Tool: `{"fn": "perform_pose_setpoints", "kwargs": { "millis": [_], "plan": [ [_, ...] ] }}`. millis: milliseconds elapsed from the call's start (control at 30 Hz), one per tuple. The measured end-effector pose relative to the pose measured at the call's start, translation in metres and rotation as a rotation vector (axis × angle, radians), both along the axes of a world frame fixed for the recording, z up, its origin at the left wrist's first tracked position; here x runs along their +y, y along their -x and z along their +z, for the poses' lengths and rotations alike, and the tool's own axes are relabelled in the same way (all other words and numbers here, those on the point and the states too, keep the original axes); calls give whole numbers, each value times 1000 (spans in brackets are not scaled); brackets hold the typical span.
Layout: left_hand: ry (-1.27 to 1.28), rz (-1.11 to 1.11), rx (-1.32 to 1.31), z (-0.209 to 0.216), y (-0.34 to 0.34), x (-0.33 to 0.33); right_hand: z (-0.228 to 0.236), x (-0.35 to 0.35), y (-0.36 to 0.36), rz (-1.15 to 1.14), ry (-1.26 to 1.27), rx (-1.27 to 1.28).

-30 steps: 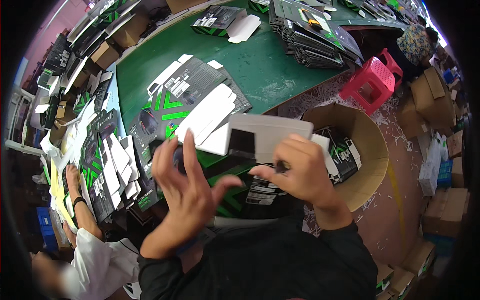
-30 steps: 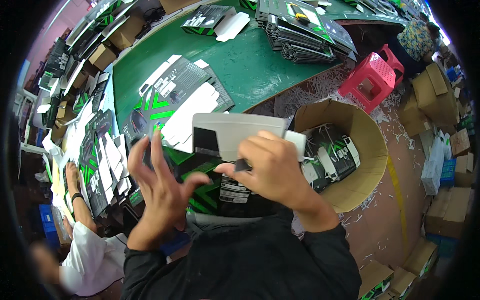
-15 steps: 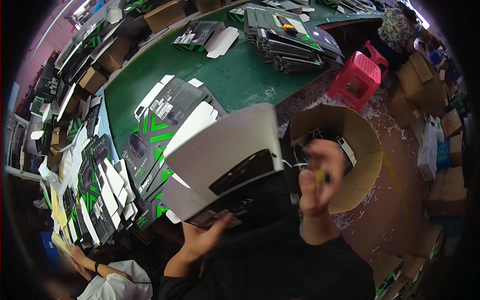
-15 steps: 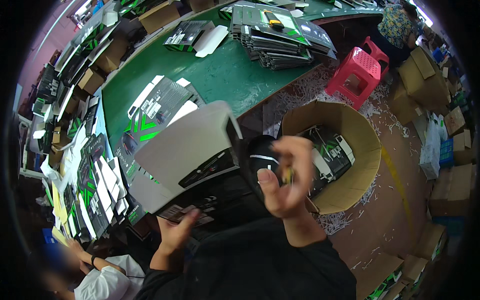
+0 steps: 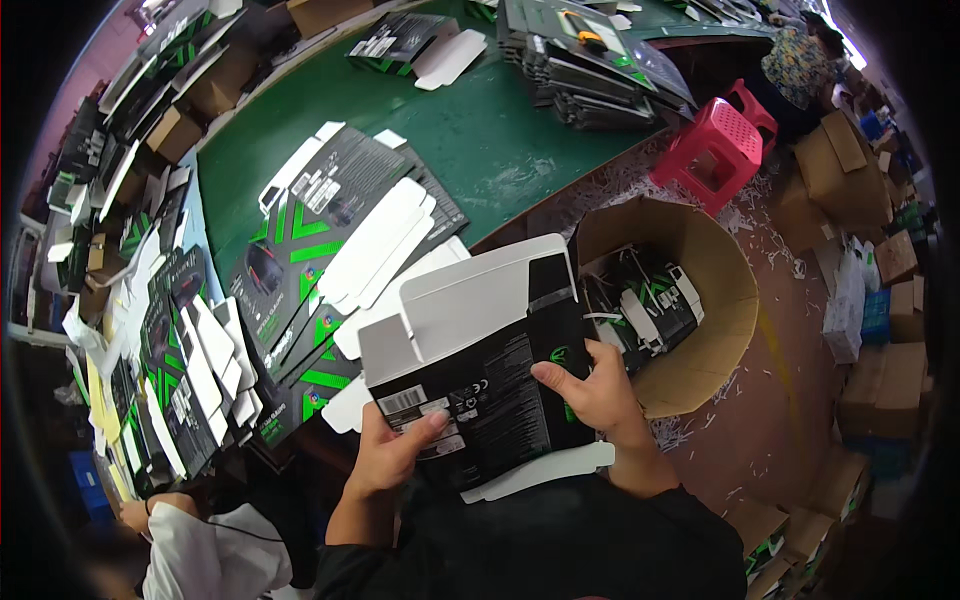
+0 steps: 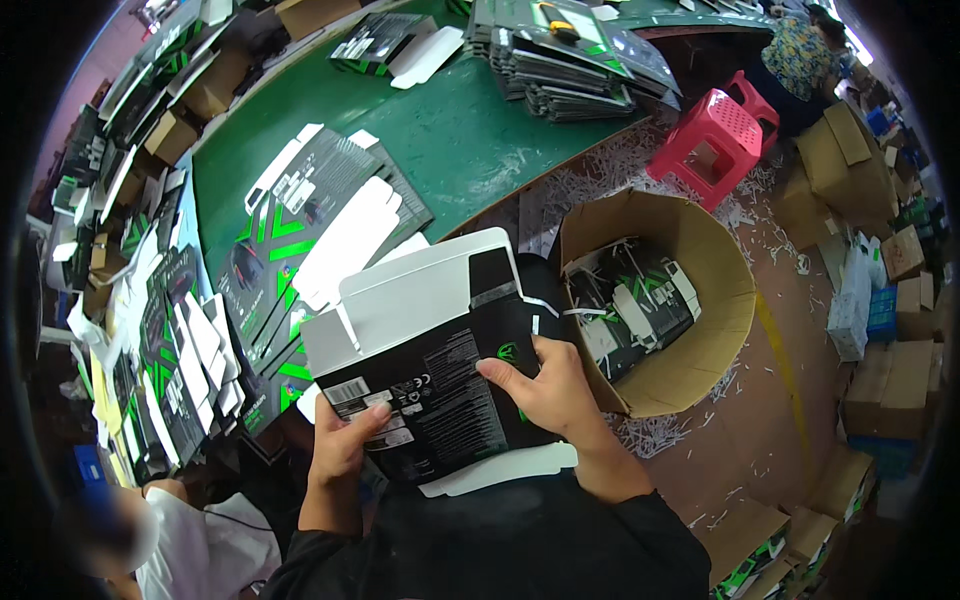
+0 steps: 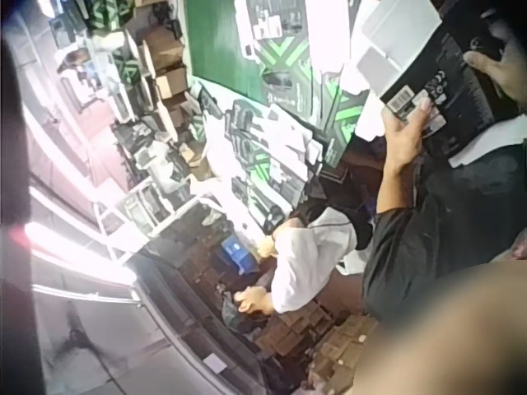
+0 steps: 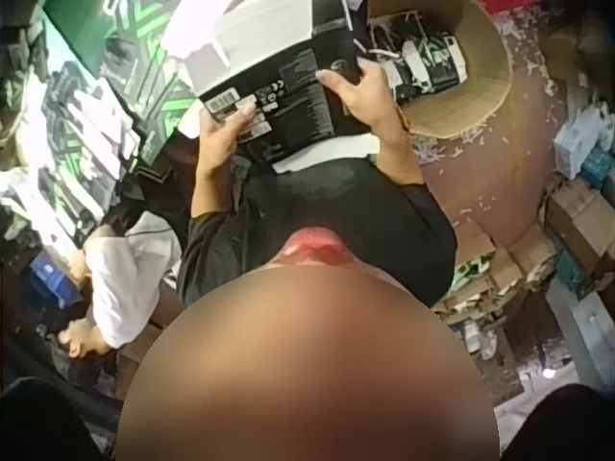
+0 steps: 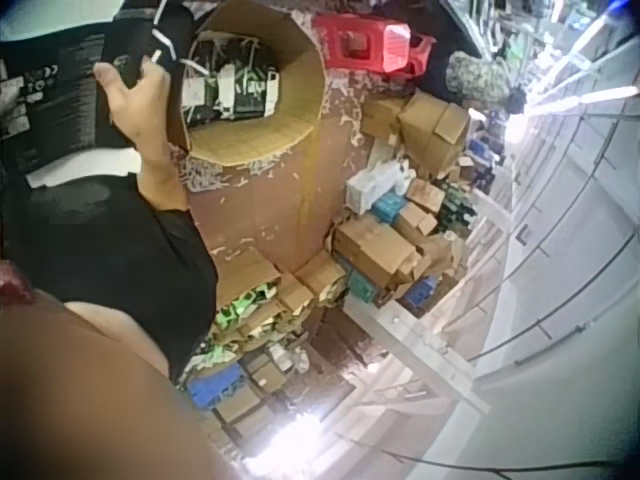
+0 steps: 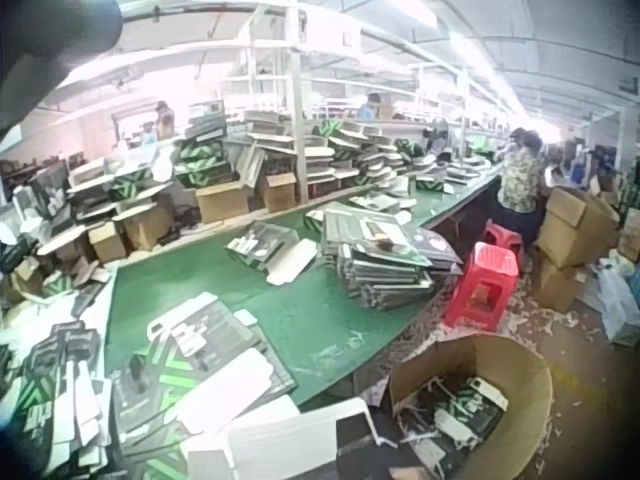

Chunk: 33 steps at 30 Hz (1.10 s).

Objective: The person assembles cardboard packaging boxes by picking up flat box blanks from the table, peeling protective backing tape off their flaps by hand, folding the panels to form boxes, and closing the ends.

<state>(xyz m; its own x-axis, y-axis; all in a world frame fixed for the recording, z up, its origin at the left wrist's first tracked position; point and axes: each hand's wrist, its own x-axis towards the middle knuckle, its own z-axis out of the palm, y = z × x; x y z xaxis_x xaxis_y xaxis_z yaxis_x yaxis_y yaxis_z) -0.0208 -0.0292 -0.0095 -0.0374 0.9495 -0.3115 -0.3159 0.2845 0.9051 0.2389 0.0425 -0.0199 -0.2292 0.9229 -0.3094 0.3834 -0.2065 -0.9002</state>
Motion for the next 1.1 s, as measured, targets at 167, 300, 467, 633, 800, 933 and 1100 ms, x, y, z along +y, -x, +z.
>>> {"fn": "perform_pose_setpoints", "kwargs": {
  "millis": [167, 300, 467, 633, 800, 933, 1100],
  "plan": [
    [-4, -107, -74, -12, 14, 5, -5, 6, 7, -140, -763, -430],
    [-84, -208, -2, -33, 19, 3, -19, 5, 15, -139, -512, 305],
    [-514, 54, -236, -27, -15, 14, -34, 13, 10, 37, -935, 219],
    [-529, -198, 443, -47, 0, 17, -30, 2, 5, 157, -666, 301],
    [-245, -139, 218, -77, 6, -5, -62, -7, 16, 96, -619, 413],
    [-508, 93, 368, -65, -6, -5, -57, -22, 27, -54, -678, 498],
    [-698, 163, 191, -53, -17, -11, -50, -30, 28, -91, -619, 793]
  ]
}}
